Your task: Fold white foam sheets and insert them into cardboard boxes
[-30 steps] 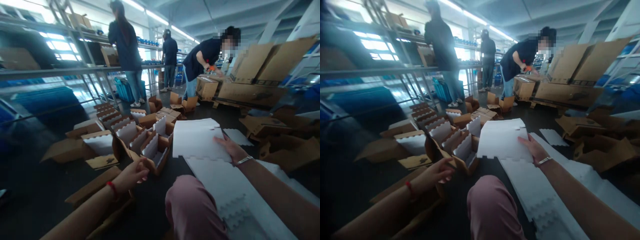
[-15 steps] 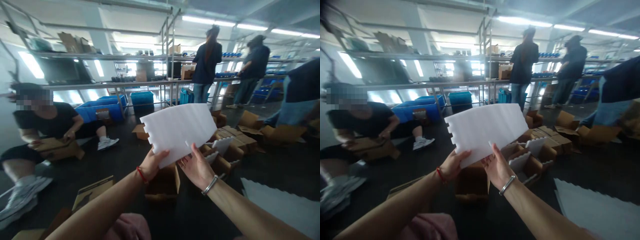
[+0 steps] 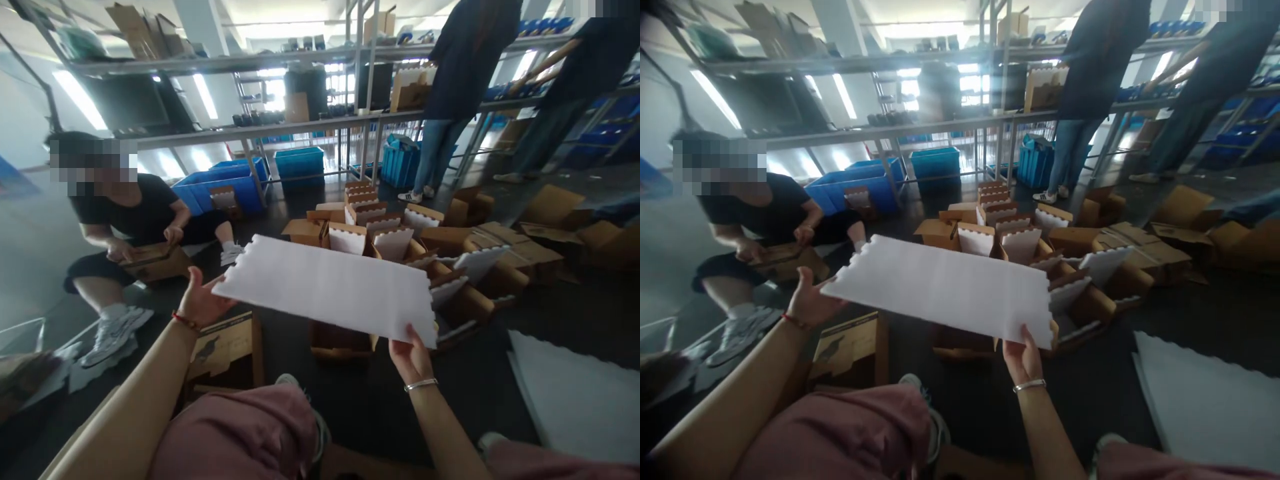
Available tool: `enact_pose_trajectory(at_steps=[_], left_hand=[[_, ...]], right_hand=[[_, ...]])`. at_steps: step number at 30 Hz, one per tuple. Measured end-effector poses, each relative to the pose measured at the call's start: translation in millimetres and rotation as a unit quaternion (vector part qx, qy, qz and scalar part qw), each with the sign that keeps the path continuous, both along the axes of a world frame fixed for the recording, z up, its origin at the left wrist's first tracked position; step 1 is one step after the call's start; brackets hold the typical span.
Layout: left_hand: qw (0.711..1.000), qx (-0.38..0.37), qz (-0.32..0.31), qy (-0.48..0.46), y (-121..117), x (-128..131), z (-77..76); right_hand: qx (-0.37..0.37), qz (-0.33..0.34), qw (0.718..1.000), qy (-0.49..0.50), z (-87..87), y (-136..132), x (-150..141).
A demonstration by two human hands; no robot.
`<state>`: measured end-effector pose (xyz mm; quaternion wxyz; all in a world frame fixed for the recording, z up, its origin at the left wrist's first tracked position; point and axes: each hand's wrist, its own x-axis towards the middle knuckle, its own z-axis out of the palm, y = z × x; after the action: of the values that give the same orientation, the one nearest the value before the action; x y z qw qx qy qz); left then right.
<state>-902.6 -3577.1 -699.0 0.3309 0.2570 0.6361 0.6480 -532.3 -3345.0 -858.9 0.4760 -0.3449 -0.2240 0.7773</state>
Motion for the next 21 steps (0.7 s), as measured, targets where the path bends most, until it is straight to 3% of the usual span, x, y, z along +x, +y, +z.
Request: enact_pose_trajectory(at_steps=[3, 6, 8, 12, 14, 17, 19, 21], left_hand=[[0.983, 0.125, -0.115, -0.069, 25, 31, 15.3], [0.970, 0.090, -0.200, -0.110, 60, 72, 23.5], [0.977, 0.071, -0.156, -0.126, 85, 93, 19.7], [0.984, 0.003, 0.082, -0.158, 123, 110, -5.6], [0.974, -0.064, 0.136, -0.169, 132, 113, -20.8], [0.966, -0.101, 0.098, -0.216, 141, 123, -37.4], [0.963, -0.072, 0.036, -0.258, 147, 130, -43.4], [0.966, -0.037, 0.016, -0.256, 154, 133, -46.7]], right_hand=[[-0.033, -0.011, 0.999, 0.029, 7.2, -2, -23], [-0.055, 0.018, 0.995, 0.082, 22.6, -7, -51], [-0.099, 0.027, 0.983, 0.152, 30.7, -13, -64], [-0.190, 0.003, 0.954, 0.233, 32.9, -24, -66], [-0.217, -0.008, 0.946, 0.239, 29.6, -25, -60], [-0.229, -0.011, 0.941, 0.250, 25.9, -24, -55], [-0.225, -0.004, 0.941, 0.251, 25.3, -24, -58], [-0.222, 0.007, 0.943, 0.246, 23.7, -29, -63]])
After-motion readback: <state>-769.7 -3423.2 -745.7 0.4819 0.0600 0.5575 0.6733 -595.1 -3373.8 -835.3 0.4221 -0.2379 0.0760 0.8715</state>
